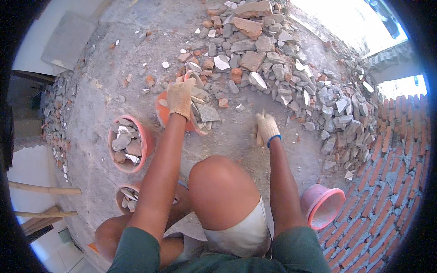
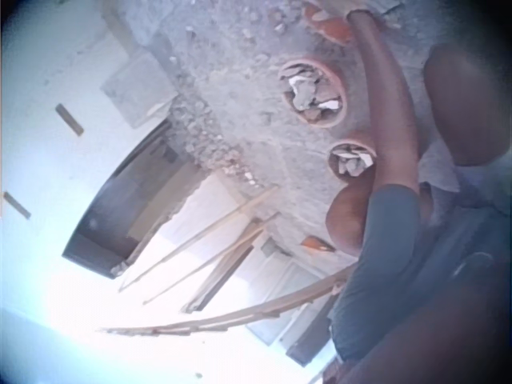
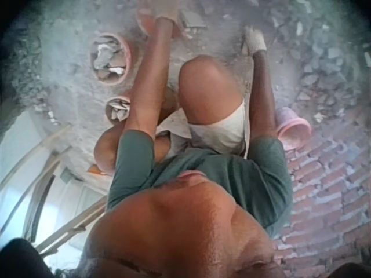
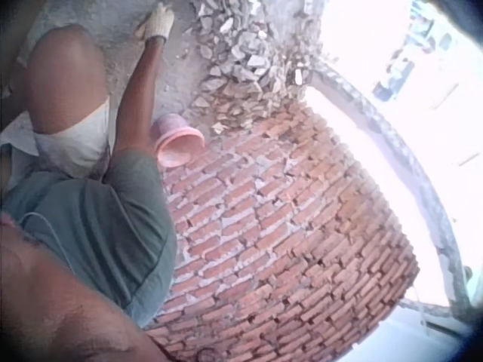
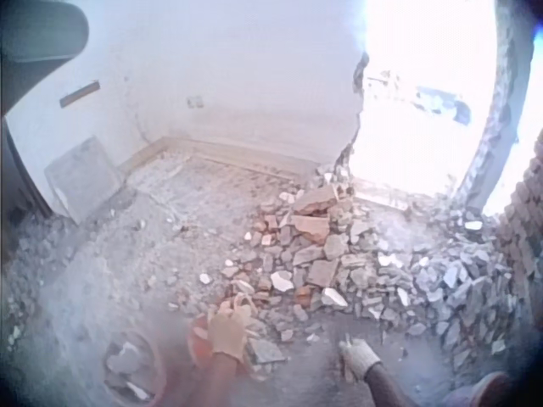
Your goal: The person pulls a rope to hoist a bucket of bricks onto a balcony, then moves inside to collect broken bricks and rubble from the floor into buckets. The person squats and uses hands to gather debris into multiple buckets.
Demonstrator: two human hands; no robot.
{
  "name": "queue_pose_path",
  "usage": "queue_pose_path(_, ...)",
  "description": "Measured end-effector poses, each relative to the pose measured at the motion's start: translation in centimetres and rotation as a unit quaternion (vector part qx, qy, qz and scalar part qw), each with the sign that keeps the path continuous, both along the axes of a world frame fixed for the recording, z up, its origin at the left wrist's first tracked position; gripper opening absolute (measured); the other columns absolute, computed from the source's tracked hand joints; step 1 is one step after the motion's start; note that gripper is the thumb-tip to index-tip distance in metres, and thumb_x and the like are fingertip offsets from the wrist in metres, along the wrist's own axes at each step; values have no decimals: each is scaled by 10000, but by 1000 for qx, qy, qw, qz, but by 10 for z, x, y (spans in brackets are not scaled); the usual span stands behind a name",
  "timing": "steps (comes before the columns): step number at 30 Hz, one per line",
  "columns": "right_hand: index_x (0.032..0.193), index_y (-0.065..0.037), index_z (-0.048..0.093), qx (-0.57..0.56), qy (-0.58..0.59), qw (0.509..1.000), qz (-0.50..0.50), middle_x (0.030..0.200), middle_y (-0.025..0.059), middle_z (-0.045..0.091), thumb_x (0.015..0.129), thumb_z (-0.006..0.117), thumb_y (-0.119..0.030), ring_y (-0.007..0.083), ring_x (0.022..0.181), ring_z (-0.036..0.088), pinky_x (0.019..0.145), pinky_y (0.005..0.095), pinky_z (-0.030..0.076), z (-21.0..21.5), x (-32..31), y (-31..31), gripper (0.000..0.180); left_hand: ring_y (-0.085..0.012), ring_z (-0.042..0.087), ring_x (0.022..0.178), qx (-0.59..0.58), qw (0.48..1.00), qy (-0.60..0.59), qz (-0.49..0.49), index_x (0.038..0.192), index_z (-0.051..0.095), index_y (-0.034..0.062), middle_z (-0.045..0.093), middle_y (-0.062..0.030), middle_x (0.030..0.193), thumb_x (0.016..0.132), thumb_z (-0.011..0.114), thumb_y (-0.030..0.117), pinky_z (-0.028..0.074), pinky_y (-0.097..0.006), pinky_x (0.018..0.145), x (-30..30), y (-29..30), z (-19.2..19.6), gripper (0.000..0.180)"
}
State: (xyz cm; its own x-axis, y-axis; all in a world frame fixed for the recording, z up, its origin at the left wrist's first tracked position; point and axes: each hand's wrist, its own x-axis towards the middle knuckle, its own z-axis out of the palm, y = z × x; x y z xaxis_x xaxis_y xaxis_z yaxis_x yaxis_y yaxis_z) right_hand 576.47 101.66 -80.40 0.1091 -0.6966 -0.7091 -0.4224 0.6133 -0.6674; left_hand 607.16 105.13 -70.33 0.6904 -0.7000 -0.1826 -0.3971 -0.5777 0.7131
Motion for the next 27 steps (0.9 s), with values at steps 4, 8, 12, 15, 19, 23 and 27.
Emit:
queue_pose_path(4, 1054, 45, 646, -205, 153, 943, 213, 924, 301, 712, 976, 576, -342, 459, 822, 705, 739, 508, 567, -26, 0, -44, 401, -338, 602, 1158, -11, 992, -77, -101, 1116, 736, 152, 725, -123, 1153, 893, 600, 454, 398, -497, 1036, 21, -7, -32, 399)
queue_pose_path(8, 1073, 44, 641, -222, 151, 916, 299, 959, 293, 718, 964, 563, -269, 441, 857, 721, 749, 528, 574, -15, 19, -38, 341, -349, 632, 1121, 2, 993, -49, -111, 1125, 712, 131, 693, -135, 1167, 929, 581, 423, 385, -533, 1048, 18, 3, -34, 375)
queue_pose_path(12, 1181, -16, 645, -324, 154, 848, 391, 951, 260, 721, 952, 562, -247, 446, 888, 715, 773, 557, 566, 21, 76, 18, 335, -366, 655, 1050, 17, 990, -81, -117, 1115, 711, 121, 687, -156, 1195, 960, 566, 334, 434, -486, 998, -4, -10, -2, 300)
queue_pose_path(15, 1300, -84, 613, -357, 95, 845, 386, 952, 233, 720, 950, 563, -251, 443, 886, 703, 776, 548, 564, 51, 104, 60, 391, -374, 671, 1035, -5, 952, -170, -255, 1068, 725, 115, 698, -161, 1176, 972, 571, 317, 502, -428, 928, 46, 1, -29, 272)
queue_pose_path(19, 1335, -62, 607, -313, 120, 900, 279, 1073, 253, 719, 956, 629, -291, 420, 970, 703, 839, 508, 572, 56, 38, 51, 443, -366, 667, 1088, -3, 932, -138, -336, 1123, 713, 105, 705, -155, 1172, 970, 580, 336, 513, -416, 897, 53, -1, -38, 307)
queue_pose_path(23, 1171, 3, 652, -168, 200, 946, 192, 972, 281, 723, 963, 630, -251, 379, 910, 739, 804, 504, 582, 40, -19, 66, 330, -345, 672, 1097, -19, 941, -140, -309, 1192, 689, 119, 713, -153, 1152, 981, 573, 304, 534, -449, 887, 48, 12, -26, 304)
queue_pose_path(27, 1059, 24, 646, -302, 249, 878, 277, 829, 285, 703, 993, 563, -236, 374, 797, 745, 746, 492, 596, -9, -65, 57, 281, -313, 652, 1157, 1, 949, -129, -287, 1231, 680, 136, 716, -139, 1127, 948, 613, 391, 506, -471, 988, 9, -2, -2, 387)
